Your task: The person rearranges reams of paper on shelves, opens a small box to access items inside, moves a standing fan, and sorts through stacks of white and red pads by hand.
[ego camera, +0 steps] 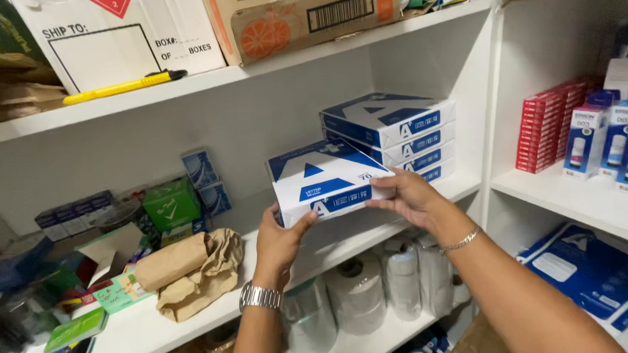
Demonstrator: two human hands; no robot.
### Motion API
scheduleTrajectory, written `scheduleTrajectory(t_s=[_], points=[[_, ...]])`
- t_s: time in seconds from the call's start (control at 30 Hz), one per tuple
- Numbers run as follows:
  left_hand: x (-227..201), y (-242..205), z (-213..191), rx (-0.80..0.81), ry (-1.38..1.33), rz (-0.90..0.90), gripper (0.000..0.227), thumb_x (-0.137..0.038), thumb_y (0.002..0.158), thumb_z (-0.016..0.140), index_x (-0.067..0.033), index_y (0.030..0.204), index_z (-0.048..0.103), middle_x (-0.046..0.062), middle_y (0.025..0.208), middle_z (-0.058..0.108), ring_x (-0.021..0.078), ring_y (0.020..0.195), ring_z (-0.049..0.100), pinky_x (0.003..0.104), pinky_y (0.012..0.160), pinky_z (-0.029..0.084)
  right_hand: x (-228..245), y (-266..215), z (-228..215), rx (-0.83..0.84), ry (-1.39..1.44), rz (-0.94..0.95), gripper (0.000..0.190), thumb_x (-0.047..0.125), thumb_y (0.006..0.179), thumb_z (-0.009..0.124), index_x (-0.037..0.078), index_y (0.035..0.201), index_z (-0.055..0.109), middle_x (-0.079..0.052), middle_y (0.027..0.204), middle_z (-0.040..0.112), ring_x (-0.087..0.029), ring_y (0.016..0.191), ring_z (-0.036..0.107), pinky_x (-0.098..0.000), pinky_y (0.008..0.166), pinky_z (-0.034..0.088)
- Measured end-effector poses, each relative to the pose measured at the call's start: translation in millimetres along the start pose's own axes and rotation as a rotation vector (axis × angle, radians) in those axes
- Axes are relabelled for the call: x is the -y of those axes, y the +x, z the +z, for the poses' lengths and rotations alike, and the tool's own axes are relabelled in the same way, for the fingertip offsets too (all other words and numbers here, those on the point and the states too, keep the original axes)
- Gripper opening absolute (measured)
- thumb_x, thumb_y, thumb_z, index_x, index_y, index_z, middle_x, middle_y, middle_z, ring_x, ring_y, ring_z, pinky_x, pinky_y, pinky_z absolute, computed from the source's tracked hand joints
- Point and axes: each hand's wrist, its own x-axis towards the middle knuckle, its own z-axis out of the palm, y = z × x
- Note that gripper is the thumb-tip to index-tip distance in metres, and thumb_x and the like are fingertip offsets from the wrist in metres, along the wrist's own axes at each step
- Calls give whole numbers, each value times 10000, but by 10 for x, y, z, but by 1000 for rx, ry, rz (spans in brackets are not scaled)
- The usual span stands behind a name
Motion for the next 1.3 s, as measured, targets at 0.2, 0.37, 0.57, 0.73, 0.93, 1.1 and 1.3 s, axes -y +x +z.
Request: scheduleTrajectory(t_s=[0.2,0.37,0.57,0.73,0.93,1.1,1.3], points=[[380,648,149,-108,456,95,870,-603,750,840,-86,1413,616,197,1199,722,407,1192,671,529,1030,524,-242,248,-46,-375,-603,-326,630,52,814,838,162,1388,605,-128,1351,639,-372,979,733,-324,669,675],[558,1166,440,-197,583,66,843,-607,761,834,-106,1390,583,123,1306,632,356,1272,602,521,1051,510,-458,232,44,-345,-1200,-695,726,172,797,803,177,1474,539,-162,1467,502,-443,1341,503,-576,1089,452],[613,1528,531,-225,735,-18,757,-708,792,748,-85,1216,675,123,1172,713,338,1176,670,527,951,551,-542,401,241,-5,-1418,-597,763,292,907,689,238,1598,368,-133,1659,327,-412,1514,297,-640,1157,334],[349,1389,426,-207,722,-23,712,-658,791,773,-56,1165,702,160,1158,732,381,1163,679,570,933,539,-544,693,312,60,-1509,-429,793,483,934,635,286,1626,301,-27,1709,255,-336,1561,223,-652,1181,286],[620,485,600,-357,557,304,852,-332,793,892,-59,1460,438,221,1446,512,462,1360,479,650,1037,449,-835,-74,-172,72,-1237,-834,662,240,812,832,142,1434,626,-241,1494,534,-508,1429,401,-624,1146,335],[1445,-1056,518,300,230,551,231,-342,937,646,-163,1059,727,-16,935,775,155,685,691,313,632,525,-1286,-1333,-791,-83,-1090,-226,445,139,874,722,130,1317,690,-49,1083,786,-122,578,595,-209,437,480],[3986,-1940,338,560,553,-278,343,-311,820,649,-310,1154,730,-13,1110,797,247,1061,728,396,903,544,-2781,-2263,-1666,-282,-873,382,347,30,775,818,93,1108,893,-43,893,902,-124,740,749,-280,703,614]])
